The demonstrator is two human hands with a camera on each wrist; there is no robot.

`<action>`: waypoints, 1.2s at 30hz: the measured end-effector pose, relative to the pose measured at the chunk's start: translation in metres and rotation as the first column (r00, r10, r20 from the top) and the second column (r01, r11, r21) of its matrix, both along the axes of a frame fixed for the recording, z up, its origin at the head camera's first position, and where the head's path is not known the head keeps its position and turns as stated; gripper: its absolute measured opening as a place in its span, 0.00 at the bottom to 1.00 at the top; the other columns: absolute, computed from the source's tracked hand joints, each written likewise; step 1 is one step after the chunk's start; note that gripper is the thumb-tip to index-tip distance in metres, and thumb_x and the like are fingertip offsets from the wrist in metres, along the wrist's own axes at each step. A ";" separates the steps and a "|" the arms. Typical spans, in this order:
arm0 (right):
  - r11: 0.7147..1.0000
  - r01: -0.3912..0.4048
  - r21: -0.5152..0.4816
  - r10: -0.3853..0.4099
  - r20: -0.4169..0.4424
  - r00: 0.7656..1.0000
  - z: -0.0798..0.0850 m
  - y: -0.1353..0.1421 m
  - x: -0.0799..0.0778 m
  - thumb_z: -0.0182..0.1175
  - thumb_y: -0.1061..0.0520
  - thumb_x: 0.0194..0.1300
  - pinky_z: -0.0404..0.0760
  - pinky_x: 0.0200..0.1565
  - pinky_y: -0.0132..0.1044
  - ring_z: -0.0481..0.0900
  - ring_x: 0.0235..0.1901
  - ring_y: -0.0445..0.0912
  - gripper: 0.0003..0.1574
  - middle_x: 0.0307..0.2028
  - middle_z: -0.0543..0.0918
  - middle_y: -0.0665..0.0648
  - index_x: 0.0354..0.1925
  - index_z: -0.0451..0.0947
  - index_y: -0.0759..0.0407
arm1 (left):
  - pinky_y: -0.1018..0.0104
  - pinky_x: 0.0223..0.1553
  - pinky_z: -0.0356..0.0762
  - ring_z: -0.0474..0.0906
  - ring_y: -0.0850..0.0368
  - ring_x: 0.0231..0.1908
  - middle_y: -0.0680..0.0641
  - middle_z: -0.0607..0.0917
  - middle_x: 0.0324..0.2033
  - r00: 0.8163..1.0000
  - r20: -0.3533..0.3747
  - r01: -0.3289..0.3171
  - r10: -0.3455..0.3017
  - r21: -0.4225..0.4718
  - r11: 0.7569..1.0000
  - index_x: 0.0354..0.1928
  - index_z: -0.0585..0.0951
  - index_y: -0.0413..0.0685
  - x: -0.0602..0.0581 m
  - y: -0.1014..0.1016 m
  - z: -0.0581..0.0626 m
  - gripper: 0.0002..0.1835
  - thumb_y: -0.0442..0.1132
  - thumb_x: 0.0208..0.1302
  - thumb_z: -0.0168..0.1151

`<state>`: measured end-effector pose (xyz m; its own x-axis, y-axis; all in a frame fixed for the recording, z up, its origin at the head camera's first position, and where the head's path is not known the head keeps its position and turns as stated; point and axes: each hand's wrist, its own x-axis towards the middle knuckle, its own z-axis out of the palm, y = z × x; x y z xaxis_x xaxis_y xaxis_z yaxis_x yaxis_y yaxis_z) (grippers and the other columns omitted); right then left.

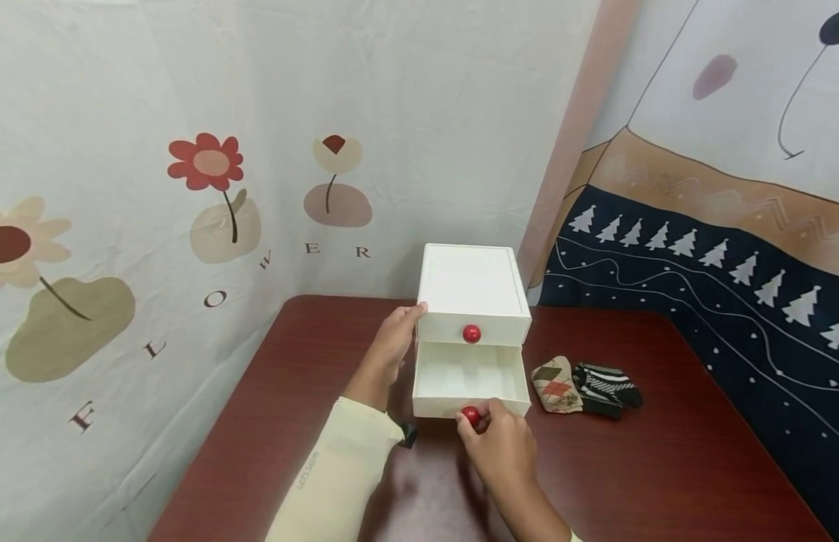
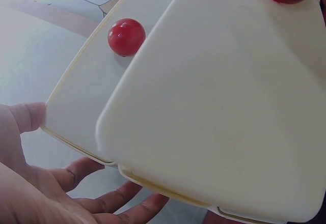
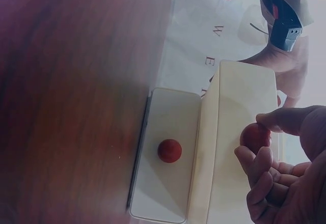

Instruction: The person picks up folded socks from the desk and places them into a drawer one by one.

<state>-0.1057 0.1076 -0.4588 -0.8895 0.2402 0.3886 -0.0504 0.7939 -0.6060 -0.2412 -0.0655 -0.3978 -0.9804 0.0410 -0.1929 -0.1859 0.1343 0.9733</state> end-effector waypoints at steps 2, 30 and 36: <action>1.000 0.000 -0.003 0.000 0.004 1.000 0.000 0.000 0.001 0.83 0.51 0.56 0.73 0.26 0.39 0.80 0.23 0.41 0.16 0.21 0.84 0.46 0.29 0.84 0.51 | 0.15 0.72 0.58 0.66 0.32 0.78 0.39 0.77 0.73 1.000 0.001 -0.001 0.001 -0.002 1.000 0.69 0.75 0.53 0.000 0.000 0.000 0.32 0.67 0.79 0.54; 0.990 0.119 -0.072 -0.137 -0.357 0.924 0.022 0.068 -0.008 0.76 0.55 0.65 0.75 0.25 0.35 0.79 0.19 0.42 0.13 0.20 0.85 0.53 0.28 0.84 0.57 | 0.18 0.72 0.59 0.65 0.33 0.79 0.39 0.76 0.73 1.000 0.015 -0.005 0.005 -0.010 1.000 0.70 0.75 0.54 0.001 -0.001 0.000 0.31 0.67 0.79 0.53; 0.989 0.129 -0.076 -0.136 -0.088 0.987 0.028 0.095 -0.015 0.70 0.52 0.73 0.82 0.44 0.58 0.86 0.41 0.62 0.14 0.42 0.87 0.65 0.43 0.84 0.63 | 0.19 0.72 0.59 0.66 0.34 0.78 0.40 0.77 0.74 1.000 0.017 -0.007 0.007 -0.014 1.000 0.70 0.75 0.55 0.002 0.000 0.002 0.31 0.68 0.79 0.53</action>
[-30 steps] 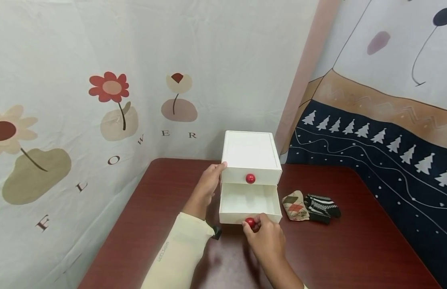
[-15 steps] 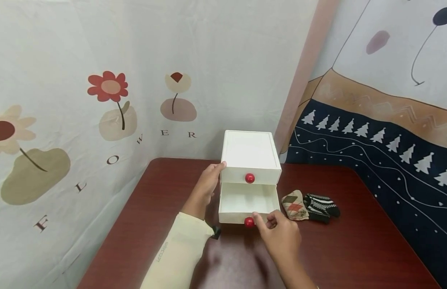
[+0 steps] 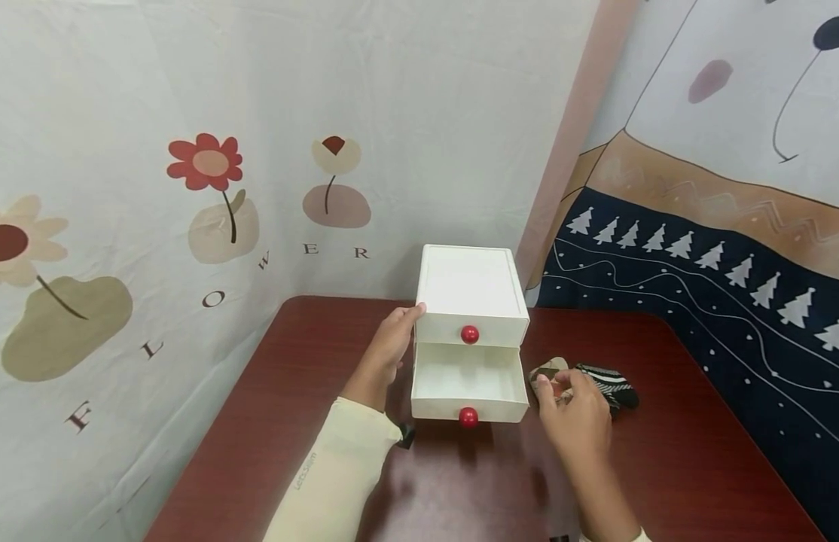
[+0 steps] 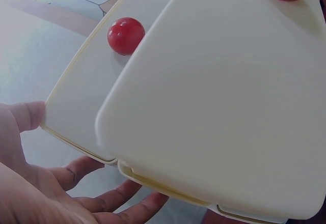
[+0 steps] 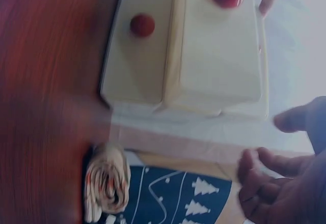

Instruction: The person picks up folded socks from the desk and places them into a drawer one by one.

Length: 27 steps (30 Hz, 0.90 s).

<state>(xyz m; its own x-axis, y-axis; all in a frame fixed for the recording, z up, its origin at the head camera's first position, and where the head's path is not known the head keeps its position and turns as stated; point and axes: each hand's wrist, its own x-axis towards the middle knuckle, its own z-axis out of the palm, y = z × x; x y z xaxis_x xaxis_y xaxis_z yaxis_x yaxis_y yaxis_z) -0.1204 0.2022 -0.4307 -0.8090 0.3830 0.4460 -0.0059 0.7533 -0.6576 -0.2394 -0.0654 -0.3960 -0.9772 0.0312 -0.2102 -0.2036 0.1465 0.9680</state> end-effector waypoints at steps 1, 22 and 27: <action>1.000 -0.011 -0.006 0.011 0.075 0.997 0.000 0.004 -0.001 0.69 0.50 0.74 0.81 0.48 0.62 0.85 0.45 0.64 0.16 0.46 0.85 0.67 0.46 0.84 0.63 | 0.19 0.72 0.59 0.67 0.35 0.78 0.40 0.77 0.74 1.000 0.000 0.000 0.000 0.000 1.000 0.70 0.75 0.55 0.000 0.000 0.000 0.31 0.68 0.79 0.53; 0.955 -0.295 0.017 0.237 0.552 0.800 -0.024 0.057 -0.043 0.67 0.47 0.74 0.71 0.70 0.77 0.67 0.72 0.81 0.53 0.76 0.60 0.85 0.81 0.56 0.71 | 0.16 0.73 0.58 0.66 0.34 0.80 0.41 0.76 0.75 1.000 -0.001 0.000 0.000 -0.005 1.000 0.71 0.74 0.55 -0.003 0.001 -0.001 0.32 0.68 0.79 0.53; 0.941 -0.337 -0.018 0.283 0.586 0.759 -0.035 0.064 -0.052 0.70 0.49 0.73 0.77 0.63 0.76 0.72 0.65 0.85 0.54 0.74 0.52 0.88 0.82 0.53 0.62 | 0.17 0.74 0.58 0.66 0.35 0.79 0.41 0.76 0.75 1.000 0.001 -0.003 0.003 0.000 1.000 0.71 0.74 0.55 -0.003 0.001 -0.002 0.32 0.68 0.79 0.53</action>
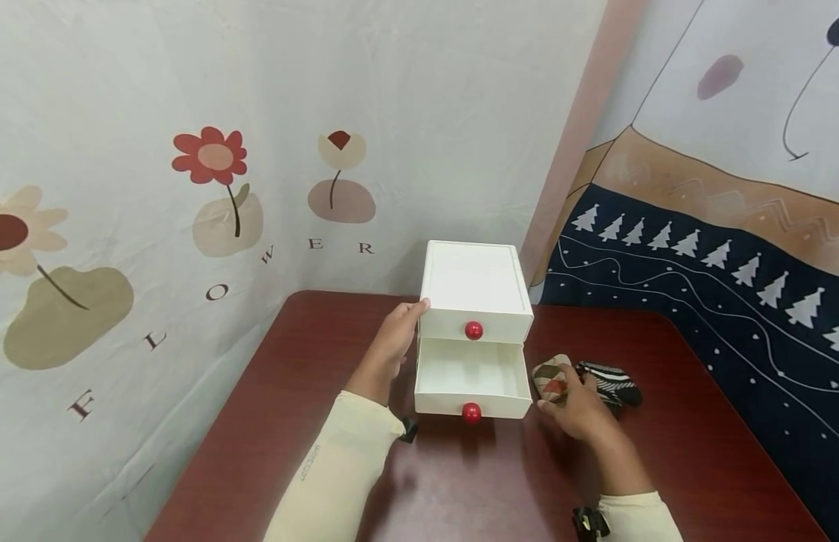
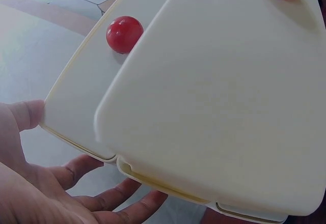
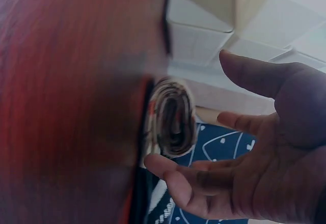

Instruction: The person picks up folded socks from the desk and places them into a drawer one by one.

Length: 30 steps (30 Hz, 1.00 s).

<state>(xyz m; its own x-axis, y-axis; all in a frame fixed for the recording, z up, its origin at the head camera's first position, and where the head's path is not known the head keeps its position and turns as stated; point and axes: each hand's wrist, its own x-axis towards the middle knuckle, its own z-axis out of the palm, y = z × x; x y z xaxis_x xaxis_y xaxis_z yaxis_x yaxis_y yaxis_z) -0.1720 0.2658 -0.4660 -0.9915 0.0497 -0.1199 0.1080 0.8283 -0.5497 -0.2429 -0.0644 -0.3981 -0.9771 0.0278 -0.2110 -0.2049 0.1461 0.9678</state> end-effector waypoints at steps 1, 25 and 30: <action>1.000 -0.002 -0.001 0.002 0.008 1.000 -0.002 0.001 -0.002 0.70 0.49 0.74 0.78 0.61 0.76 0.74 0.64 0.85 0.53 0.73 0.51 0.89 0.82 0.53 0.60 | 0.17 0.74 0.58 0.66 0.34 0.79 0.41 0.76 0.75 1.000 -0.001 0.000 0.000 0.000 1.000 0.71 0.74 0.55 0.000 0.000 0.000 0.32 0.68 0.79 0.53; 0.978 -0.208 -0.020 0.208 0.145 0.967 0.003 0.028 -0.040 0.63 0.51 0.82 0.88 0.35 0.52 0.85 0.41 0.60 0.38 0.67 0.69 0.79 0.81 0.62 0.55 | 0.17 0.73 0.58 0.65 0.33 0.80 0.40 0.75 0.76 1.000 -0.013 0.017 -0.017 -0.010 1.000 0.72 0.73 0.54 0.003 -0.001 0.001 0.33 0.68 0.79 0.52; 0.983 -0.169 -0.079 0.180 0.163 0.970 -0.005 0.024 -0.040 0.57 0.57 0.84 0.85 0.23 0.45 0.83 0.27 0.54 0.35 0.67 0.68 0.77 0.82 0.61 0.50 | 0.17 0.73 0.59 0.66 0.34 0.79 0.41 0.75 0.75 1.000 -0.012 0.020 -0.020 -0.014 1.000 0.71 0.74 0.54 0.004 -0.001 0.001 0.32 0.68 0.80 0.52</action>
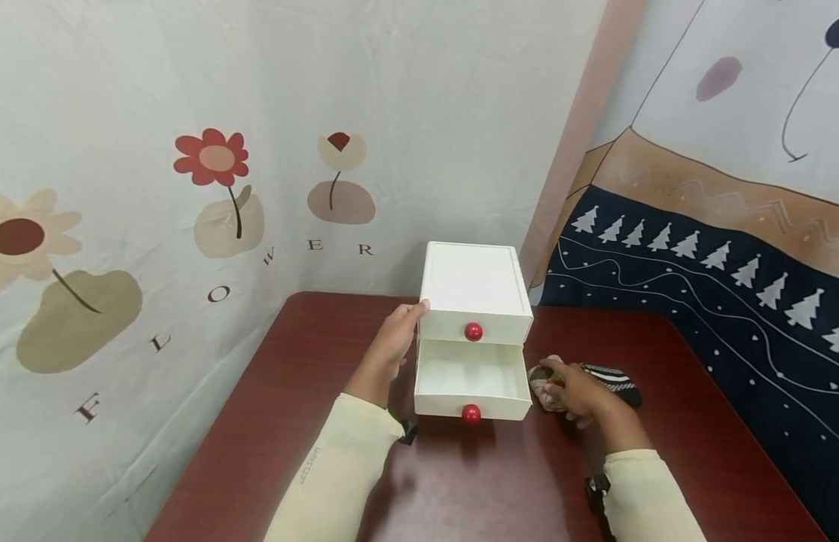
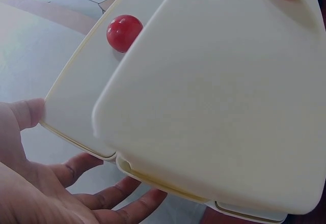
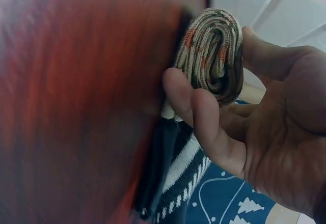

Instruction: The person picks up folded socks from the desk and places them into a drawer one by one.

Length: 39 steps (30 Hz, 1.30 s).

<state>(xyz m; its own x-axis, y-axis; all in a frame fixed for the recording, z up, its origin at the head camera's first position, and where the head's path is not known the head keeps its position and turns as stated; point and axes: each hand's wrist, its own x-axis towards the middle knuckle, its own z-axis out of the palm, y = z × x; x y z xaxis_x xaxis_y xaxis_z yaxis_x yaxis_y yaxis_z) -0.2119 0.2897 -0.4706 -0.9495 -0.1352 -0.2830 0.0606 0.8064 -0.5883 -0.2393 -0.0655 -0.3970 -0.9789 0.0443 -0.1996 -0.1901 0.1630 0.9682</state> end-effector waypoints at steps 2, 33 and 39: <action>1.000 0.009 0.004 -0.008 -0.015 1.000 -0.004 -0.002 0.000 0.56 0.58 0.84 0.84 0.22 0.44 0.82 0.26 0.55 0.37 0.67 0.67 0.77 0.84 0.60 0.50 | 0.17 0.73 0.59 0.66 0.34 0.79 0.41 0.76 0.75 1.000 -0.001 0.001 -0.001 -0.001 1.000 0.71 0.74 0.55 0.000 0.000 0.000 0.33 0.69 0.79 0.52; 0.999 0.037 -0.028 -0.042 -0.212 0.976 -0.018 -0.029 -0.001 0.69 0.64 0.72 0.79 0.62 0.65 0.70 0.61 0.69 0.35 0.61 0.74 0.82 0.74 0.74 0.64 | 0.16 0.73 0.58 0.65 0.33 0.80 0.41 0.75 0.76 1.000 -0.010 0.007 -0.007 0.007 1.000 0.70 0.74 0.54 0.000 -0.002 -0.002 0.33 0.69 0.79 0.53; 0.997 0.063 -0.041 -0.072 -0.266 0.961 -0.019 -0.028 -0.001 0.71 0.64 0.68 0.80 0.61 0.67 0.73 0.62 0.72 0.34 0.61 0.74 0.83 0.70 0.77 0.65 | 0.15 0.73 0.56 0.65 0.32 0.80 0.40 0.76 0.76 0.999 -0.035 0.018 -0.017 0.013 1.000 0.68 0.75 0.52 -0.003 -0.003 -0.004 0.32 0.69 0.79 0.53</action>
